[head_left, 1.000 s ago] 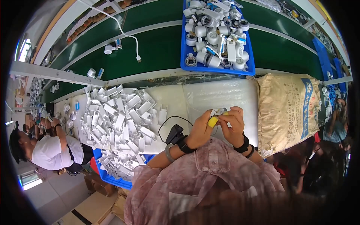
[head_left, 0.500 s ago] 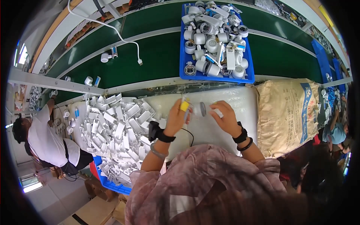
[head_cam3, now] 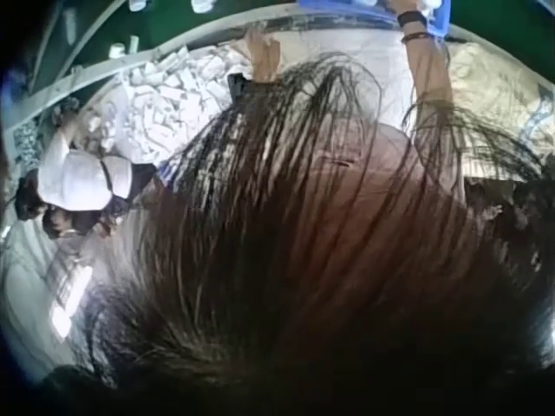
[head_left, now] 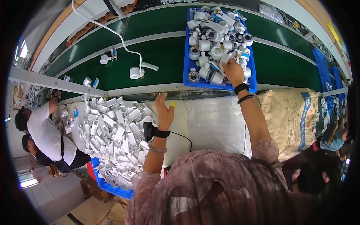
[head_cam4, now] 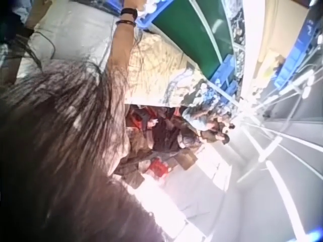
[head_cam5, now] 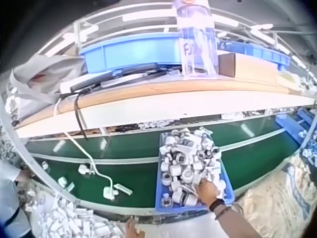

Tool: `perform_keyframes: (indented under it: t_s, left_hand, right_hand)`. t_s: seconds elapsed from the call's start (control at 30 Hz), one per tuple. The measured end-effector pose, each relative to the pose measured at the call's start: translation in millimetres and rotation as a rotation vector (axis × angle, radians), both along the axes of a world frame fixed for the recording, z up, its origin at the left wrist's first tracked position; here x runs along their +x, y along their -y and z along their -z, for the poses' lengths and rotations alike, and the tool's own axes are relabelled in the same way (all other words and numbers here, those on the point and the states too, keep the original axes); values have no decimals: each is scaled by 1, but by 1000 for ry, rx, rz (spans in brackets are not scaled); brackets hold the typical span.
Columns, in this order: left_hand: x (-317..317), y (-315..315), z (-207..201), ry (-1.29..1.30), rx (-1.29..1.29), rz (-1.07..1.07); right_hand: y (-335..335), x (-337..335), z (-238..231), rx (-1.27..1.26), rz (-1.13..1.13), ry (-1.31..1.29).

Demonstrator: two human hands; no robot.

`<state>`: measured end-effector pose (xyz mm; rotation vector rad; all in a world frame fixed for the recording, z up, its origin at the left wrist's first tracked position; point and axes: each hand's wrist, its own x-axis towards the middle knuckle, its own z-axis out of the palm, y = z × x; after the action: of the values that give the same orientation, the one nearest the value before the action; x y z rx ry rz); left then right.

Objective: The person picks up a white plastic housing and a circuit board, fits the board into the housing, and presses a white plastic cover onto the assembly. They then place the completed unit onto a green conveyor belt.

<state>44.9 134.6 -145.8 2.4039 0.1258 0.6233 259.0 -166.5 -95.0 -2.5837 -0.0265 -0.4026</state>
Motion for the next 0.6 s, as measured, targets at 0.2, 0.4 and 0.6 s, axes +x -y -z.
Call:
perform_keyframes:
  t_s: [0.2, 0.4, 0.6]
  left_hand:
    - [-31, 47, -20, -380, -700, 178]
    - [-8, 103, -62, -396, -1226, 447]
    - [-11, 128, -76, -541, -891, 511]
  right_hand:
    - [7, -32, -39, 569, -227, -145]
    - [-5, -146, -65, 673, -426, -318]
    - [-1, -233, -58, 517, -578, -378]
